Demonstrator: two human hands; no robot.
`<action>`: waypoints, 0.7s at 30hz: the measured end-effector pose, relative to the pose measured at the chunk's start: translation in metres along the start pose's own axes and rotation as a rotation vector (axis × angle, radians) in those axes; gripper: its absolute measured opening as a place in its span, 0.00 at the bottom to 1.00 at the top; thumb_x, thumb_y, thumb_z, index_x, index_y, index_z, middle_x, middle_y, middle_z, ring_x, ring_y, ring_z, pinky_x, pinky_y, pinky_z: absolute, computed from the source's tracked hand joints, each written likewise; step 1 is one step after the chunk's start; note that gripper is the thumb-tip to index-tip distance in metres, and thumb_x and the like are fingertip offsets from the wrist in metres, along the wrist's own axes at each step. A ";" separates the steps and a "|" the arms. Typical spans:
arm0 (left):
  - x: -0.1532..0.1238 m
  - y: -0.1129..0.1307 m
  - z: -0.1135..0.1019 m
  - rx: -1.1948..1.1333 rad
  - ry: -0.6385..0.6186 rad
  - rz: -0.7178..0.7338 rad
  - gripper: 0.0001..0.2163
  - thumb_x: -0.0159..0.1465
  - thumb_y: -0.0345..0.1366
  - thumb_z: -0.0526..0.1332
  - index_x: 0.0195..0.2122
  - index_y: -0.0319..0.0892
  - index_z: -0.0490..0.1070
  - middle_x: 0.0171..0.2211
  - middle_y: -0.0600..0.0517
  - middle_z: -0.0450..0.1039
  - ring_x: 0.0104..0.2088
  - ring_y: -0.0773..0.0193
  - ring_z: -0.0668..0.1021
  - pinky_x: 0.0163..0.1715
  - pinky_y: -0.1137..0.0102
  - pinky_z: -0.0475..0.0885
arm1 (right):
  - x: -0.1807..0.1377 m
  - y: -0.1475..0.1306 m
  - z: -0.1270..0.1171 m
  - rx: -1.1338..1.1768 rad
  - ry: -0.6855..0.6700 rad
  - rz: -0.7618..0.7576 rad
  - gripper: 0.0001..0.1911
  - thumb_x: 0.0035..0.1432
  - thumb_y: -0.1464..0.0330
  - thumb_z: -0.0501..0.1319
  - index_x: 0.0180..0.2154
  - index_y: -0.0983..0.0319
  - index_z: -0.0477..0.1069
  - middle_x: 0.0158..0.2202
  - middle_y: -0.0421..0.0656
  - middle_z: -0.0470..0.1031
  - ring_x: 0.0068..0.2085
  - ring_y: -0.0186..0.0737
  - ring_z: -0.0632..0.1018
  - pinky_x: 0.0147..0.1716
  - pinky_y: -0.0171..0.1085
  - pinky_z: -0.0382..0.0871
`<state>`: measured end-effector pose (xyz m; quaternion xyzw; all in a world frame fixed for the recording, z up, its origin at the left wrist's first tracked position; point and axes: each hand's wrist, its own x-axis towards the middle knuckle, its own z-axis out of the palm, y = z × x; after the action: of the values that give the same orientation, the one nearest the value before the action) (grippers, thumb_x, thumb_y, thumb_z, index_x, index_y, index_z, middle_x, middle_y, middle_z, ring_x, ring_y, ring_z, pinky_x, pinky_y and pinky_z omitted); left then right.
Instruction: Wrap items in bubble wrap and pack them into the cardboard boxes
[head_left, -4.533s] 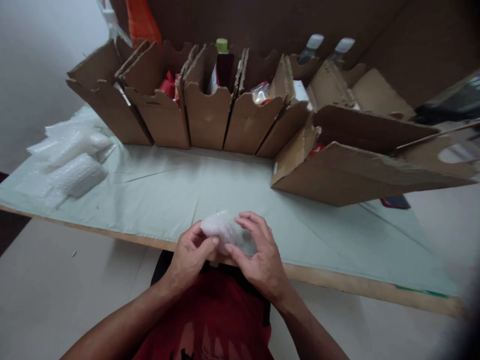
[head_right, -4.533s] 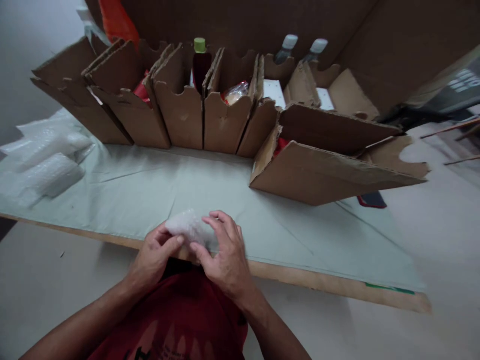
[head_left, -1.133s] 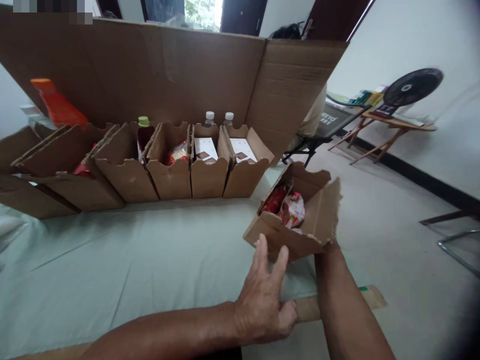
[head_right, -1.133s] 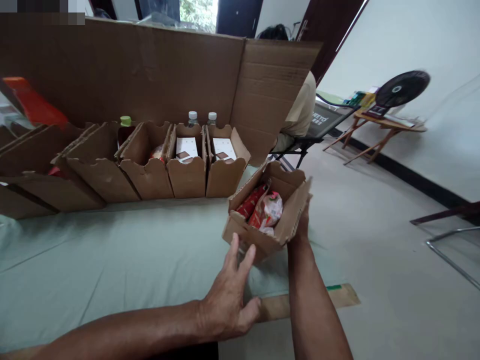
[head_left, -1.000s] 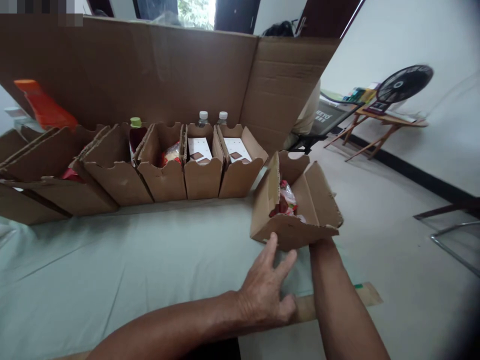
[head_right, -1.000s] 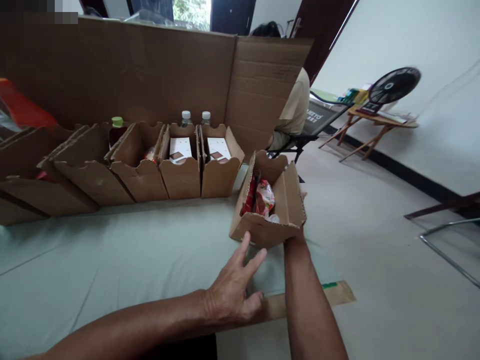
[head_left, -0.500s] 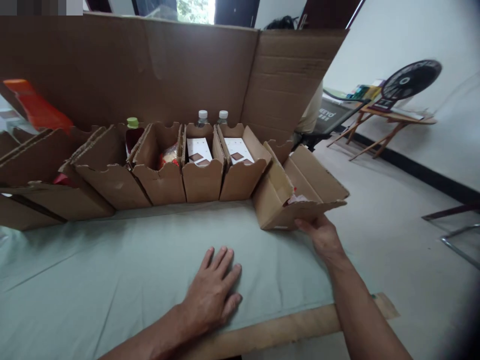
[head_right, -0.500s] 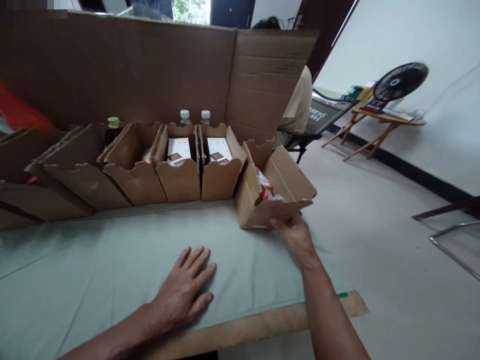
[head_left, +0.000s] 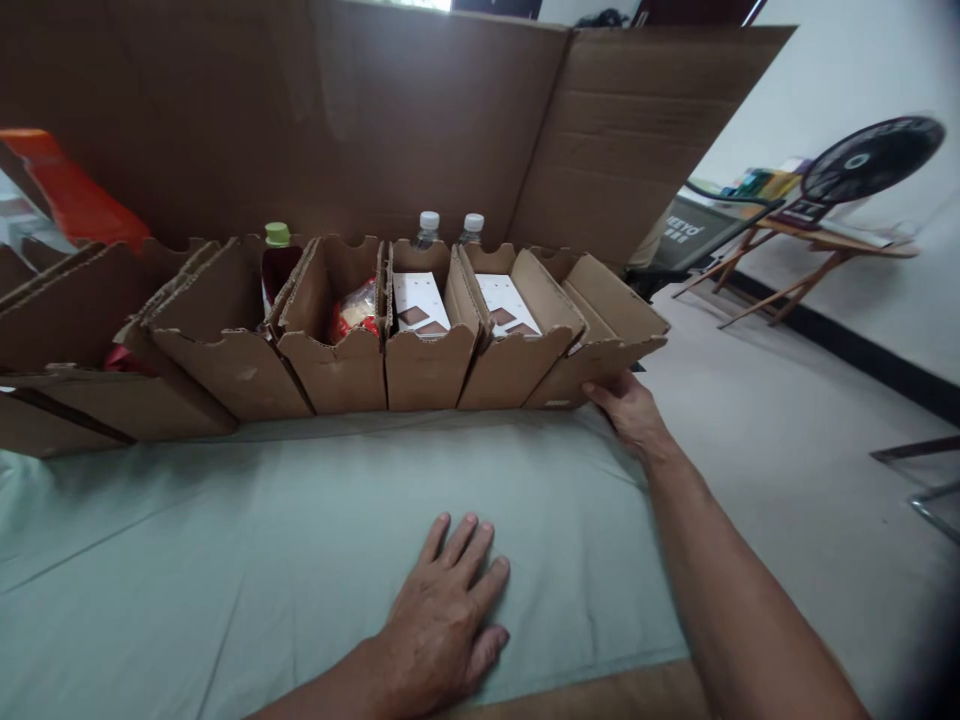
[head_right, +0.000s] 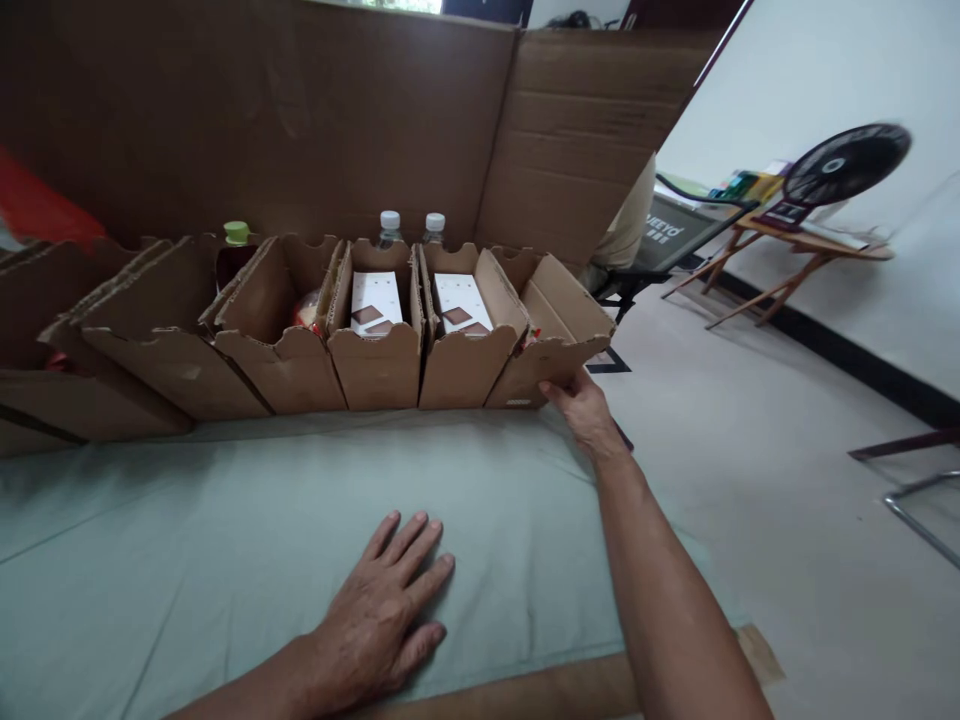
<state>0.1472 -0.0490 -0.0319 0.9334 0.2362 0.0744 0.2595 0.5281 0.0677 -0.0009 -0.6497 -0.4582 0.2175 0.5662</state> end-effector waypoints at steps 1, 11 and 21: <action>0.000 0.000 0.000 -0.006 0.001 0.000 0.29 0.72 0.52 0.56 0.69 0.45 0.59 0.74 0.38 0.52 0.75 0.42 0.53 0.72 0.40 0.46 | -0.003 -0.002 0.000 -0.026 0.026 -0.011 0.28 0.41 0.59 0.74 0.45 0.59 0.75 0.49 0.48 0.81 0.53 0.55 0.79 0.57 0.56 0.72; 0.000 -0.001 -0.001 -0.036 0.025 0.001 0.29 0.71 0.49 0.58 0.69 0.43 0.61 0.73 0.35 0.53 0.74 0.39 0.54 0.71 0.38 0.47 | -0.058 -0.106 0.057 -0.283 0.066 -0.374 0.32 0.58 0.61 0.65 0.63 0.57 0.67 0.35 0.41 0.80 0.30 0.39 0.77 0.33 0.41 0.75; 0.006 -0.024 0.013 -0.284 0.524 -0.091 0.19 0.62 0.31 0.60 0.55 0.41 0.75 0.62 0.38 0.72 0.62 0.44 0.74 0.62 0.44 0.69 | -0.066 -0.147 0.087 -0.806 -0.100 -0.364 0.08 0.59 0.67 0.59 0.36 0.58 0.77 0.32 0.45 0.82 0.34 0.48 0.81 0.33 0.39 0.68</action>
<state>0.1457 -0.0338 -0.0557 0.8252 0.3242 0.3333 0.3208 0.3746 0.0495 0.0982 -0.7160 -0.6401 -0.0506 0.2740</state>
